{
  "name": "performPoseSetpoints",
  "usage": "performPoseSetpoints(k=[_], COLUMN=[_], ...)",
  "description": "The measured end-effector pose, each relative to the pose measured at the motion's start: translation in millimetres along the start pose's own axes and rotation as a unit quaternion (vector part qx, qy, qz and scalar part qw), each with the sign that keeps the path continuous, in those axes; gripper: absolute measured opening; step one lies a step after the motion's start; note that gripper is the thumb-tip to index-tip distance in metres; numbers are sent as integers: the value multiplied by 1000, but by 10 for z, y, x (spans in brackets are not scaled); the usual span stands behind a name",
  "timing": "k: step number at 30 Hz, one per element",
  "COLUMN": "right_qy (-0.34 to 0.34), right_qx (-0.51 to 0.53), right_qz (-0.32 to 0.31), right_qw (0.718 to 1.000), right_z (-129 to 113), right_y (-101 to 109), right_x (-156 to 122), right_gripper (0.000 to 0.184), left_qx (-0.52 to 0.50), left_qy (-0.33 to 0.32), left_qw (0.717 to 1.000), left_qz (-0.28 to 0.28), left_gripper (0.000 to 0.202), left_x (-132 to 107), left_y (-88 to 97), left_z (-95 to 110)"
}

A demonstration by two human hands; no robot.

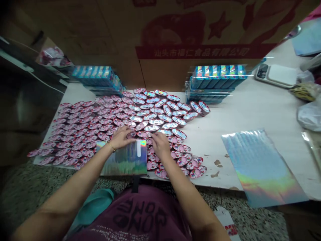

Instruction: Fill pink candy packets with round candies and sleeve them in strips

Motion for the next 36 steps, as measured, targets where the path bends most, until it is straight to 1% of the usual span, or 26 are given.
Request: performPoseSetpoints(k=[2,4,7,9,11,13,14,16,17,18,19,21,22,23,24,25,27,28,29,30,31,32,33,36], right_qy=[61,104,149,170,174,147,120,35,-20,-82,-147,-269,-318,-359,-390,-413,-443,-453,-462,-469,-476,-480,-479,-458], right_qx=[-39,-100,-166,-175,-159,-120,-87,17,89,168,246,374,417,450,474,492,516,521,520,511,493,464,422,243], right_qz=[-51,-86,-105,-103,-98,-91,-87,-70,-57,-44,-32,-11,-1,10,21,33,55,65,77,92,109,129,150,196], right_qw=[996,986,969,964,967,978,985,997,994,981,957,888,851,818,789,766,731,720,714,714,720,733,755,832], right_z=[-190,-290,-301,-283,-290,-334,-364,-419,-434,-433,-418,-350,-305,-256,-209,-165,-95,-70,-48,-27,-7,14,36,97], right_y=[-113,-222,-340,-384,-399,-371,-337,-228,-159,-90,-26,69,97,114,120,119,103,94,85,77,70,65,61,39], right_x=[17,12,-53,-122,-185,-221,-228,-229,-228,-230,-236,-257,-269,-280,-289,-297,-312,-321,-332,-345,-360,-374,-385,-394], right_gripper=[25,25,28,29,27,22,20,17,16,15,14,14,16,17,19,20,22,23,24,25,26,26,26,22], left_qx=[-5,-25,-40,-28,-7,16,26,47,58,66,66,29,-19,-92,-182,-277,-435,-485,-514,-528,-529,-518,-495,-372], left_qy=[9,11,15,23,28,20,12,-8,-17,-26,-35,-45,-43,-39,-29,-14,22,40,58,75,88,97,100,75], left_qw=[999,998,997,998,998,999,999,998,998,997,997,998,999,995,983,961,897,870,851,841,840,846,861,925], left_qz=[-42,-58,-58,-57,-53,-47,-42,-30,-25,-19,-12,14,22,19,6,-18,-69,-84,-90,-90,-85,-75,-59,6], left_gripper=[32,24,22,21,20,19,18,16,15,14,12,14,17,21,26,30,37,38,38,37,36,35,33,29], left_x=[-69,-59,10,39,47,43,41,41,42,46,51,68,81,97,117,139,187,212,240,270,302,337,372,464], left_y=[-88,-228,-370,-392,-384,-376,-376,-384,-389,-393,-396,-395,-398,-408,-428,-456,-527,-563,-599,-634,-669,-704,-736,-822], left_z=[-177,-248,-241,-216,-193,-176,-170,-168,-168,-166,-158,-116,-81,-36,17,75,193,244,286,320,348,373,396,469])
Point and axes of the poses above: each hand's wrist, its own x-axis towards the middle knuckle, its own y-axis out of the back of the hand, z = x × y, the point moved 2 cm from there along x, towards the middle knuckle, and after that the axes turned 8 degrees about -x, right-handed, at the moved point
